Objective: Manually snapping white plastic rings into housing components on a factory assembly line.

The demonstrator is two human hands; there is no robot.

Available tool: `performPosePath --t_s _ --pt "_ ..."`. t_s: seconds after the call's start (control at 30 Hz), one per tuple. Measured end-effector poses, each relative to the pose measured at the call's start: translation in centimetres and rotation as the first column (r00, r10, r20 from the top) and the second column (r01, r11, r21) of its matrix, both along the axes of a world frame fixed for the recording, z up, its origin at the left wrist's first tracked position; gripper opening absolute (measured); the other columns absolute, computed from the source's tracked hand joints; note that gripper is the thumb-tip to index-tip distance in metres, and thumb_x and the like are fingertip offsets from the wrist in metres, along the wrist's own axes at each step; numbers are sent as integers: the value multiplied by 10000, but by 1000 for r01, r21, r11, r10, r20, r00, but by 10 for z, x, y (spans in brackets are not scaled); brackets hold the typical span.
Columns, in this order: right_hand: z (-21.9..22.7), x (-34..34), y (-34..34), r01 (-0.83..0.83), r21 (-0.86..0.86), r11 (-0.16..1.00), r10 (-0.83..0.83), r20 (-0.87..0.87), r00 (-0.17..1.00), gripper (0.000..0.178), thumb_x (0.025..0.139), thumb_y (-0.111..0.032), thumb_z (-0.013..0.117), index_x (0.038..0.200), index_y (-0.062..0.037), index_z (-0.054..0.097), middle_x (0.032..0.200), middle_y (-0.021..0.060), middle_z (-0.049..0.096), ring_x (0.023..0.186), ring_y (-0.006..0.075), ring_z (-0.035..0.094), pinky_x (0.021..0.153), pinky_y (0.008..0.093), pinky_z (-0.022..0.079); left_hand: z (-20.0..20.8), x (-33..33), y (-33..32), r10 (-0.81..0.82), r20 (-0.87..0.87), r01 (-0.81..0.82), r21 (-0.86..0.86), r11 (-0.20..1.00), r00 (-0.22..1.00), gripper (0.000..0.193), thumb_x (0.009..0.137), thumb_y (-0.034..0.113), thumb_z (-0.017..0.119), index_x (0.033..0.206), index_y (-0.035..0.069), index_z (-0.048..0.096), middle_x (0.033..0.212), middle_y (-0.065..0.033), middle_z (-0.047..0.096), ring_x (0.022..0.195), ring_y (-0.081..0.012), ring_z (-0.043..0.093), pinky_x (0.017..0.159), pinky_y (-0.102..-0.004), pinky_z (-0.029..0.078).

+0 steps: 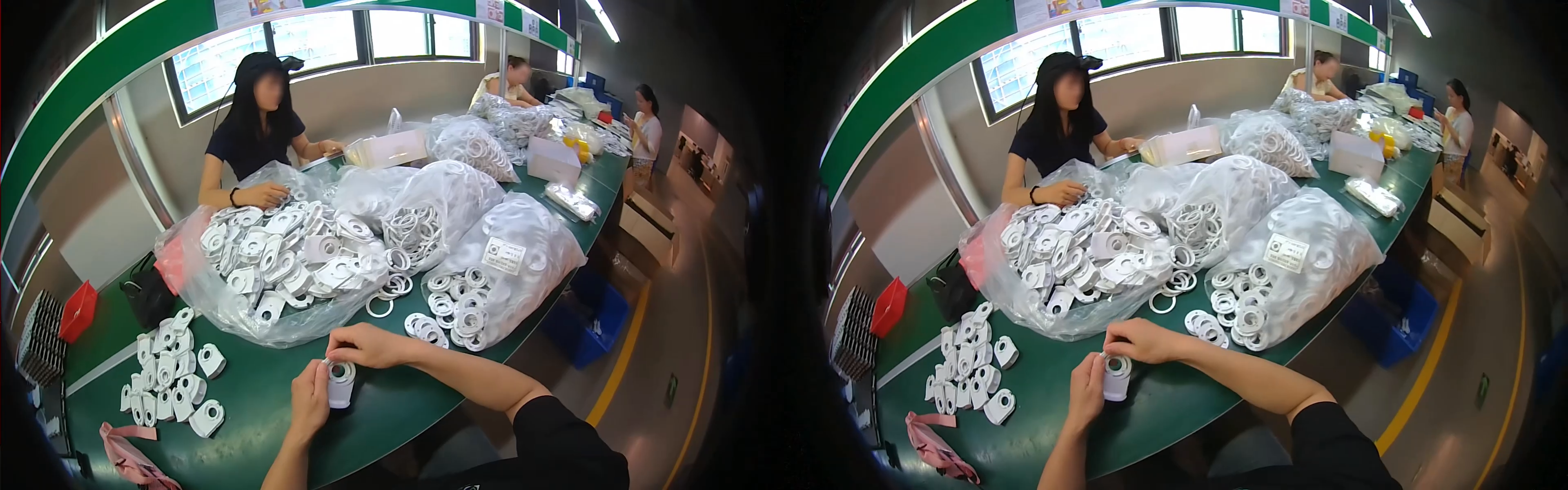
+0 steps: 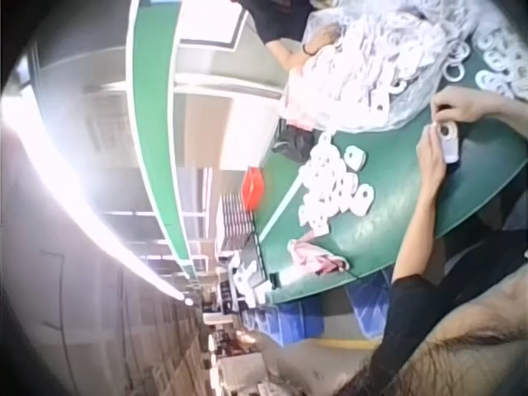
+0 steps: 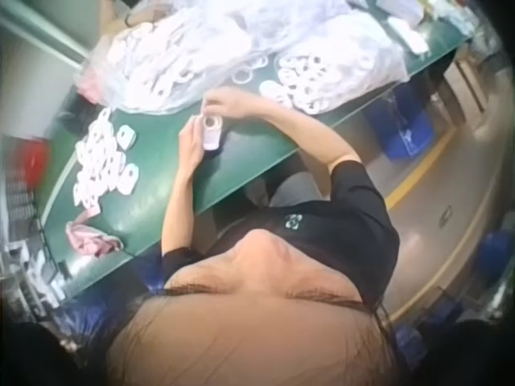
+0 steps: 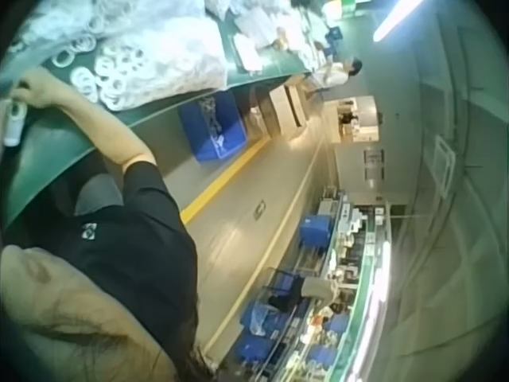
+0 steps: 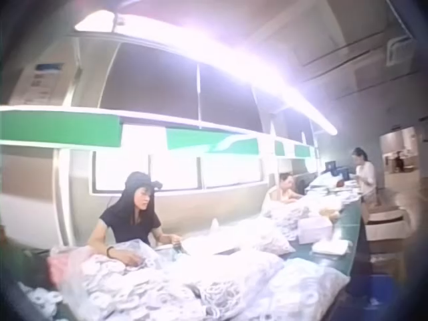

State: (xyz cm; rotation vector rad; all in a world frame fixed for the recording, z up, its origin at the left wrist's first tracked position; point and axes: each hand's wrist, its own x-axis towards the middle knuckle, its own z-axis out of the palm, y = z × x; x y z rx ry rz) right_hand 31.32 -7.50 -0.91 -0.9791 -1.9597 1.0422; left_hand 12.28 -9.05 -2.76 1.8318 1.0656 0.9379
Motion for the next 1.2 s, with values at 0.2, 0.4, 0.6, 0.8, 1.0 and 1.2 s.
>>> performPosePath --t_s 0.2,0.4,0.6,0.8,1.0,1.2 --pt "-6 -1 -1 -77 8 997 75 114 991 176 888 -179 542 906 -5 526 825 113 614 764 180 583 681 299 446 5 -3 1 -54 -90 46 -88 995 995 289 921 197 440 767 -13 564 638 -74 553 588 -116 503 548 -280 387" --pt "-15 -14 8 39 -260 965 -139 -380 914 205 934 -188 501 983 2 562 850 10 588 764 56 505 678 230 430 -8 6 6 134 480 -41 -198 979 867 186 964 183 400 954 34 510 903 -25 560 814 -74 515 677 -238 428" --pt "-18 -10 8 158 -79 984 -176 -371 912 208 915 -198 539 963 -4 597 842 11 603 785 50 516 685 217 427 4 15 -6 -21 444 78 -112 991 896 215 943 179 439 1105 41 414 1052 -64 532 940 -145 557 792 -299 511" --pt "-9 -8 4 56 48 997 -47 -171 984 217 906 -202 522 943 -1 594 847 62 611 812 131 563 745 277 444 2 0 1 51 552 186 -365 912 833 253 964 267 381 954 57 521 867 -9 548 794 -83 518 724 -238 446" --pt "-7 -5 2 63 139 988 -54 -69 996 208 837 -205 578 877 -4 614 824 140 631 781 253 609 705 318 460 -3 -1 3 -23 116 35 -97 995 993 282 943 171 394 786 -27 519 664 -50 513 630 -108 450 577 -273 367" --pt "-3 -5 -5 29 78 997 -30 8 1000 213 812 -215 608 865 -10 625 771 148 640 722 274 623 664 339 471 13 0 0 10 -94 -11 -2 1000 996 277 912 164 440 749 -45 521 617 -122 470 569 -152 451 549 -305 373"
